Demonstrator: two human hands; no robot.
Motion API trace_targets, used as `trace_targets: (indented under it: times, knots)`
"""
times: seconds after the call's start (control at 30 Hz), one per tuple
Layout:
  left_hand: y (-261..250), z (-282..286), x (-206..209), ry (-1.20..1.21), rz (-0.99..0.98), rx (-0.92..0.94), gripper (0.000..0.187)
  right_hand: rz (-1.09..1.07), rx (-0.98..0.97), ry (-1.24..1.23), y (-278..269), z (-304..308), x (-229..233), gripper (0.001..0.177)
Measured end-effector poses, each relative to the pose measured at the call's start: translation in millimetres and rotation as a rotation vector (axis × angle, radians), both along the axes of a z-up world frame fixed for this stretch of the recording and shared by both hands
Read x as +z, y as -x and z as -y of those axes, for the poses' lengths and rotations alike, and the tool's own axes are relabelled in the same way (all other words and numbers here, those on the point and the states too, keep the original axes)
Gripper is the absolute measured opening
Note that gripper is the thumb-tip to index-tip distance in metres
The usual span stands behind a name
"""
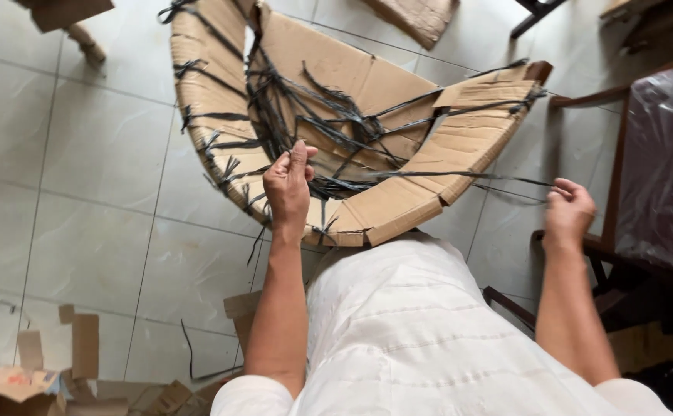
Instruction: Wrapping a chair frame with black plastic strips to create a woven surface
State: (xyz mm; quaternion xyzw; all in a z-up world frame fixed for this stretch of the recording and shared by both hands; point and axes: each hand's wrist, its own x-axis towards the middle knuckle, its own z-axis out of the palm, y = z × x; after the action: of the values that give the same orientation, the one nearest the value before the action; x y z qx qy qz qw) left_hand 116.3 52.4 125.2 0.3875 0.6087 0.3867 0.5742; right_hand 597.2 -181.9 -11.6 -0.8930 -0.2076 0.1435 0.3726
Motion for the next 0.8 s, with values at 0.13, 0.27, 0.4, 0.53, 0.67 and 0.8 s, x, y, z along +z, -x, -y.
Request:
trace_targets:
  times: [0.13,0.27,0.4,0.53,0.67,0.8]
  knots:
    - [-25.6,17.3,-0.1,-0.065,-0.03,-0.221,0.023,0.312,0.205,0.139,92.8,-39.8,79.3,0.044]
    - [-61.4,42.1,3.5,-0.096,0.069,-0.439,0.027,0.001,0.727,-0.239,199.1,-79.9,130.9,0.053]
    - [-70.7,53.2,-26.6,-0.092,0.084,-0.584,0.039,-0.447,0.848,-0.188,276.3,-89.1,145.3,0.037]
    - [-53.2,45.7,-3.9,-0.091,0.077,-0.469,0.031,-0.395,0.728,-0.183,263.0,-75.5,137.9,0.02]
    - [-28.5,47.7,-47.3,-0.119,-0.05,-0.459,0.038,-0.278,0.658,-0.198,241.6,-65.5,137.4,0.009]
    - [-20.5,54.7,-42.3,-0.051,-0.1,-0.46,0.04,-0.263,0.622,-0.211,223.5,-73.3,134.9,0.007]
